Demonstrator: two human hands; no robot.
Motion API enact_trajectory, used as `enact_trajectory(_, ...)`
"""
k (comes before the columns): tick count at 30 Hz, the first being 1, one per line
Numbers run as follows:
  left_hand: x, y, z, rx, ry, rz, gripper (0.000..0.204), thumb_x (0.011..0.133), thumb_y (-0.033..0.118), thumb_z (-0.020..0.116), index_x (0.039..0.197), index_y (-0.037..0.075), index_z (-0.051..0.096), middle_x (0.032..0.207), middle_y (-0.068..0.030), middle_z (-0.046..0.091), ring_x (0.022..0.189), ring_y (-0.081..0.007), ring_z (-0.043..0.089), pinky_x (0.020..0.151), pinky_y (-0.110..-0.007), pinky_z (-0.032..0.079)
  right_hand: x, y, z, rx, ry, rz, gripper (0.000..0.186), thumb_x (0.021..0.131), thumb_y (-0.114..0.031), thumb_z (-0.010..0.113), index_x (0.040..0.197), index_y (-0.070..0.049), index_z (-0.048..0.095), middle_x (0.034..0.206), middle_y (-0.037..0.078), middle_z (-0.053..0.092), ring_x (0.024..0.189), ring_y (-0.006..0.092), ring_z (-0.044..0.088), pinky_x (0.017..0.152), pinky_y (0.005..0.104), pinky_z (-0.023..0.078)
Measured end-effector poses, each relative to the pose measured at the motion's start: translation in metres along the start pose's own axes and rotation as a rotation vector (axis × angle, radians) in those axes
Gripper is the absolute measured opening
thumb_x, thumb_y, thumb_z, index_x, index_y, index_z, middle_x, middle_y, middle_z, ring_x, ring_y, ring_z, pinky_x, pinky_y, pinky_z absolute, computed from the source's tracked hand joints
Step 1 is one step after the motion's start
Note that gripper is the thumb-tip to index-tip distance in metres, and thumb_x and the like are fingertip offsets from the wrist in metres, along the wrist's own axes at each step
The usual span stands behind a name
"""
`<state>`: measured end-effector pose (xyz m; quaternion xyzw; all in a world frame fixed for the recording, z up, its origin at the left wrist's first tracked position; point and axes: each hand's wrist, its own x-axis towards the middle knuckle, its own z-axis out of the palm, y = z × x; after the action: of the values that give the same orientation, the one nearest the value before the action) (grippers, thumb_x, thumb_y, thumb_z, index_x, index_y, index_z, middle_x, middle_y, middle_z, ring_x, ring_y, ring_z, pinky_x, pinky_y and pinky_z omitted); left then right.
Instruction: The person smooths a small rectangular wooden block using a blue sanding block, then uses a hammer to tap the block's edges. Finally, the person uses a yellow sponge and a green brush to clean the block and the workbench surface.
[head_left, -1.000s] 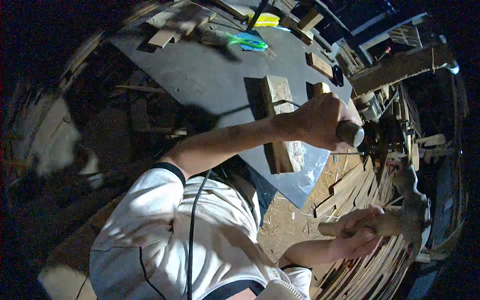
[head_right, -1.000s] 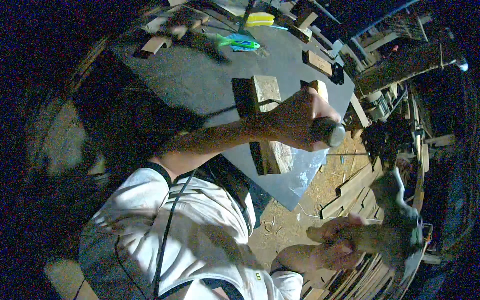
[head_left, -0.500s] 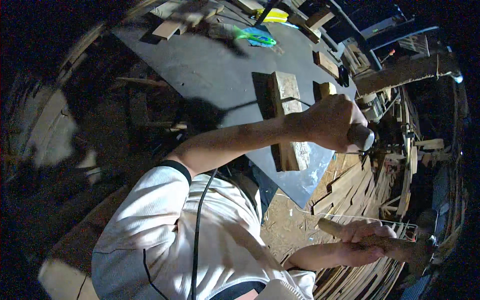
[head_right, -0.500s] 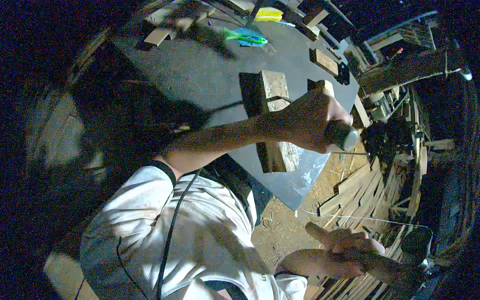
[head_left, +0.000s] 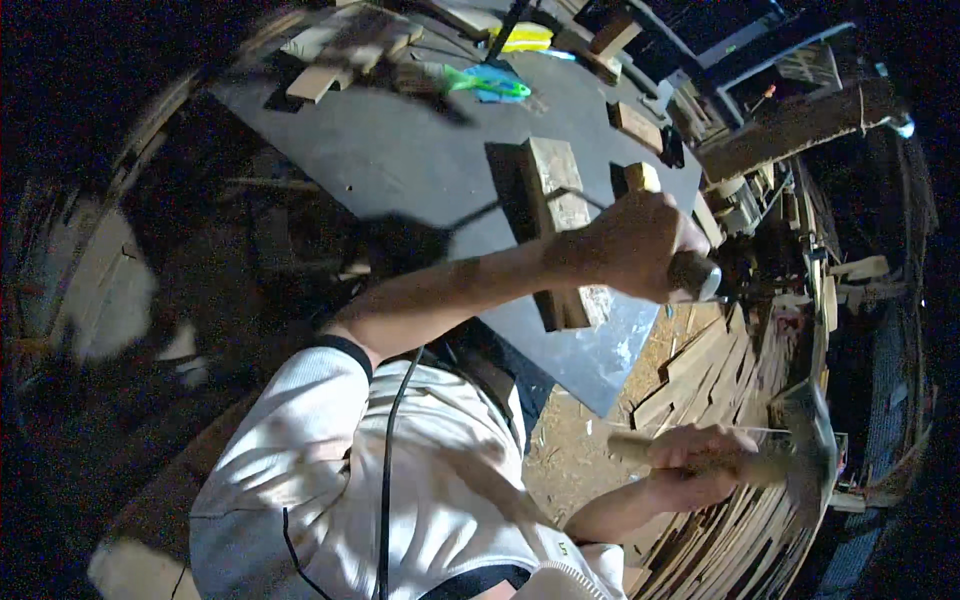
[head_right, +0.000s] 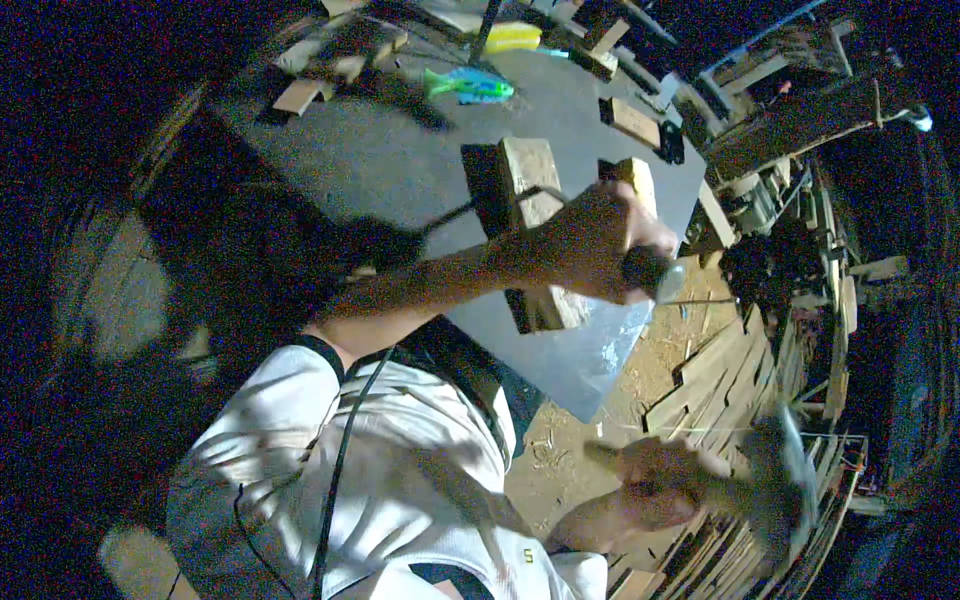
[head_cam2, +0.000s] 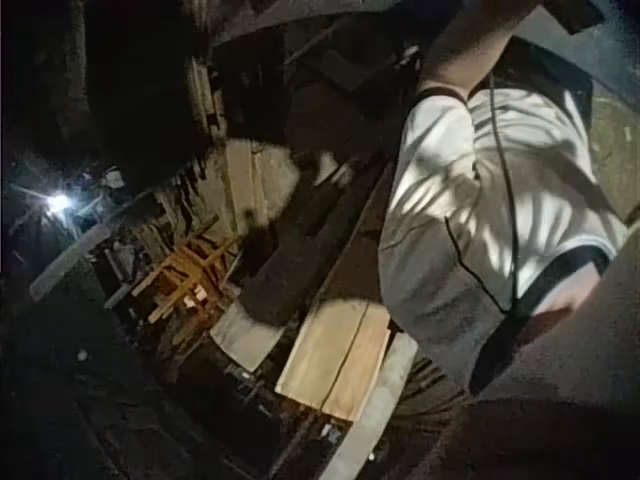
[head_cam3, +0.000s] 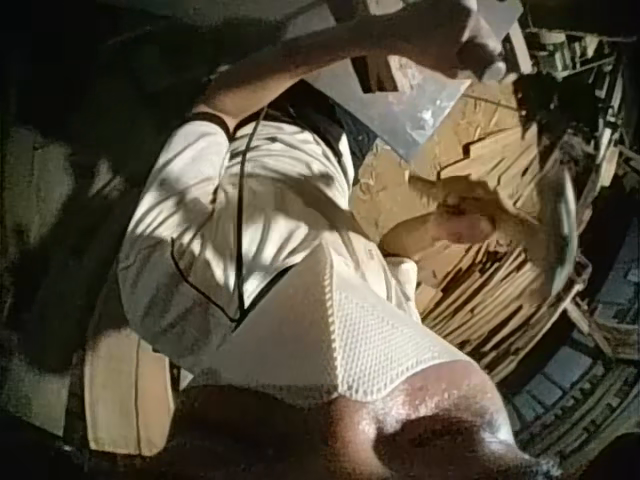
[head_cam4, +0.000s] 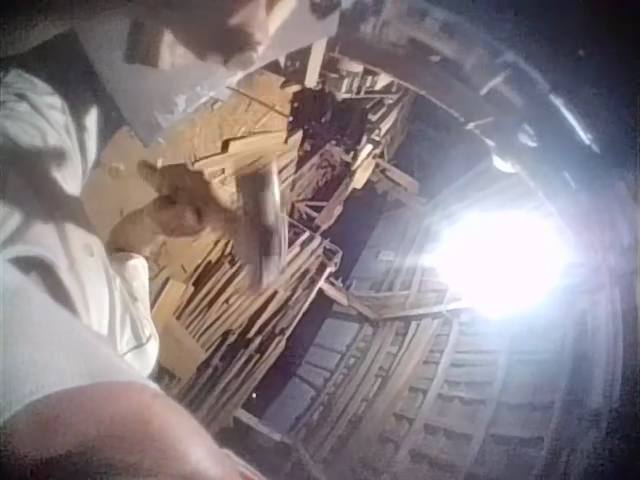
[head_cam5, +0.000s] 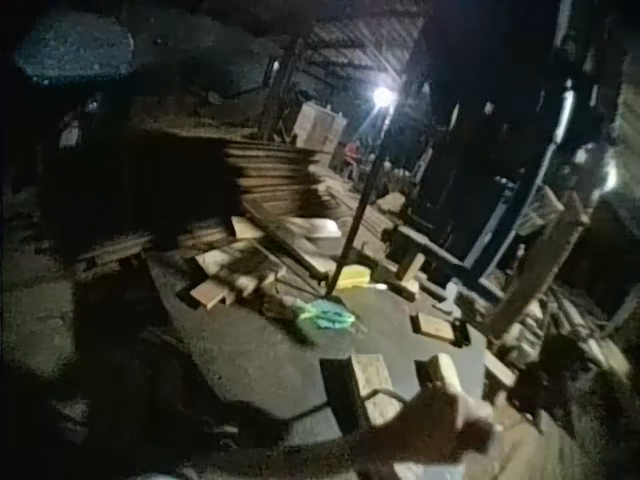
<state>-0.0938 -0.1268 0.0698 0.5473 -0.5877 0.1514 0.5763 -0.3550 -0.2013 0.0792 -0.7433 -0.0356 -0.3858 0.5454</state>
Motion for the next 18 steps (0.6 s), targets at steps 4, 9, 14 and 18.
enact_trajectory(4, 0.003, -0.003, -0.003, 0.067, -0.05, -0.041, 0.02, 0.063, 0.023, 0.072, 0.068, 0.01, 0.058, 0.06, -0.0113, 0.06, 0.059, -0.0335, 0.064, 0.057, -0.044, 0.05, -0.01, 0.021, -0.006, -0.479, -0.027, -0.042, 0.034, 0.1, -0.036, 0.053, 0.108, -0.004, 0.045, 0.063, 0.003, 0.048, 0.041, 0.0131, 0.043, 0.037, 0.0271, 0.039)
enact_trajectory(9, -0.004, -0.008, -0.001, 0.002, -0.051, -0.063, 0.016, 0.063, 0.02, 0.073, 0.073, 0.011, 0.063, 0.066, -0.0105, 0.065, 0.064, -0.0326, 0.067, 0.061, -0.043, 0.053, -0.013, 0.023, 0.008, 0.088, 0.123, -0.015, 0.035, 0.1, -0.037, 0.053, 0.112, -0.004, 0.049, 0.07, 0.004, 0.053, 0.047, 0.0112, 0.045, 0.042, 0.0238, 0.037)
enact_trajectory(14, -0.009, -0.013, -0.003, 0.003, -0.068, -0.06, 0.018, 0.061, 0.02, 0.072, 0.077, 0.013, 0.066, 0.07, -0.0101, 0.067, 0.067, -0.0323, 0.068, 0.061, -0.042, 0.053, -0.024, 0.026, 0.025, -0.089, 0.259, 0.306, 0.042, 0.099, -0.045, 0.056, 0.095, -0.003, 0.056, 0.067, 0.004, 0.054, 0.047, 0.0124, 0.049, 0.041, 0.0247, 0.038)
enact_trajectory(18, -0.005, -0.016, 0.002, 0.119, -0.14, -0.107, 0.022, 0.061, 0.024, 0.073, 0.08, 0.013, 0.067, 0.07, -0.012, 0.067, 0.068, -0.0331, 0.068, 0.063, -0.043, 0.054, -0.018, 0.03, 0.036, -0.02, 0.096, 0.006, 0.048, 0.099, -0.048, 0.053, 0.093, 0.0, 0.054, 0.063, 0.008, 0.054, 0.045, 0.0144, 0.05, 0.041, 0.0268, 0.041)
